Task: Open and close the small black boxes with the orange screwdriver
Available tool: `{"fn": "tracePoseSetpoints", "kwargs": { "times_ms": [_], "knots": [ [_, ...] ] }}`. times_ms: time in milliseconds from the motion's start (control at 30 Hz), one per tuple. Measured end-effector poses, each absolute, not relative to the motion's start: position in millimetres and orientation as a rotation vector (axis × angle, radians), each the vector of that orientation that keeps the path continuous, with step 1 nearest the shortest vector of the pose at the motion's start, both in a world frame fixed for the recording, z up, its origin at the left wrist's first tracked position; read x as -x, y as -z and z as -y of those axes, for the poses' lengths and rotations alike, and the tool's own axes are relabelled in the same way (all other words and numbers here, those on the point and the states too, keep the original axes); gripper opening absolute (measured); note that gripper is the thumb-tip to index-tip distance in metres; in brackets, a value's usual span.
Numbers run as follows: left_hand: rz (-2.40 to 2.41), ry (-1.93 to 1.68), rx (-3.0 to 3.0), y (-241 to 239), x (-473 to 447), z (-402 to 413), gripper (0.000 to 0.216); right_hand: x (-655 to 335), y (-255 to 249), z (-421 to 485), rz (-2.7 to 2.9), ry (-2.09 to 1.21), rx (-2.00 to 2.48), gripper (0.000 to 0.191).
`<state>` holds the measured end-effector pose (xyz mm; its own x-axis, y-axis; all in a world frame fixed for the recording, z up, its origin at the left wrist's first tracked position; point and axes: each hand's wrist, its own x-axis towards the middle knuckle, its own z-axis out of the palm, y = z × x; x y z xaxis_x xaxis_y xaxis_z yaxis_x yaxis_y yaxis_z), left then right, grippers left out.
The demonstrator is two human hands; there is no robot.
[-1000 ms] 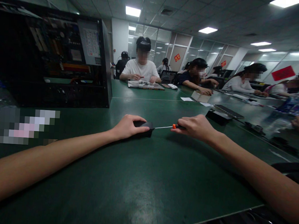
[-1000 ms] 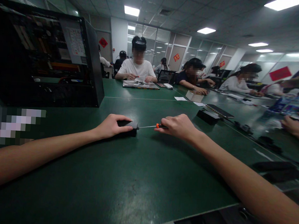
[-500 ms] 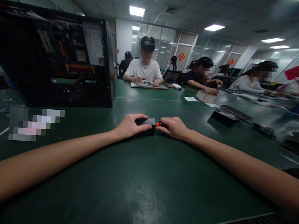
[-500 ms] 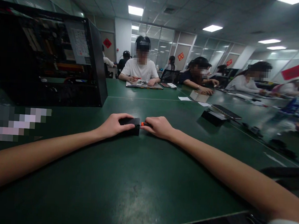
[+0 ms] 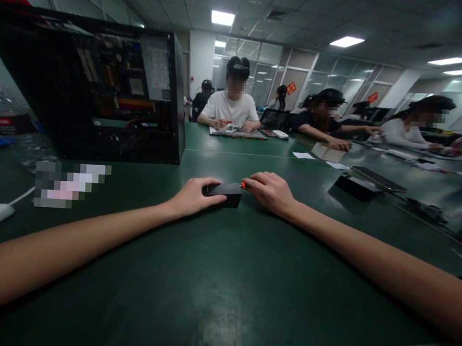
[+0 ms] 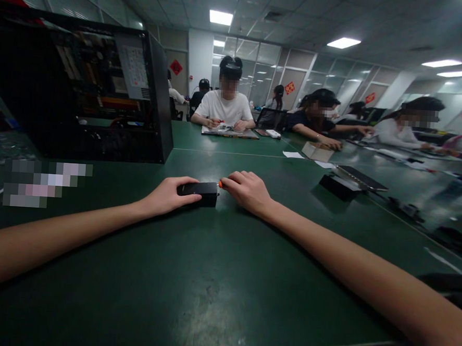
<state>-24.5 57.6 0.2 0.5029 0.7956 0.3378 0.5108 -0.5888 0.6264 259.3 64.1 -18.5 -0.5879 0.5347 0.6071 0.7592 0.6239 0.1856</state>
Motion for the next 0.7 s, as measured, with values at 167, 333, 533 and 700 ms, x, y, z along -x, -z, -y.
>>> {"fn": "tracePoseSetpoints", "kwargs": {
  "times_ms": [167, 333, 533, 700],
  "knots": [
    [-0.997, -0.839, -2.327, -1, 23, -57, 0.050, -258, 24, -63, 2.356, 0.463, 0.955, 0.039],
    [-0.963, -1.013, -2.268, -3, 24, -55, 0.047, -259, 24, -61, 2.347, 0.257, 0.867, 0.039],
    [-1.049, -1.341, -1.786, 8, 26, -77, 0.067, -258, 23, -60, 2.254, 0.085, 0.950, 0.030],
    [-1.054, -1.326, -1.431, 14, 27, -93, 0.055, -257, 26, -61, 2.253, 0.007, 1.047, 0.031]
  ]
}}
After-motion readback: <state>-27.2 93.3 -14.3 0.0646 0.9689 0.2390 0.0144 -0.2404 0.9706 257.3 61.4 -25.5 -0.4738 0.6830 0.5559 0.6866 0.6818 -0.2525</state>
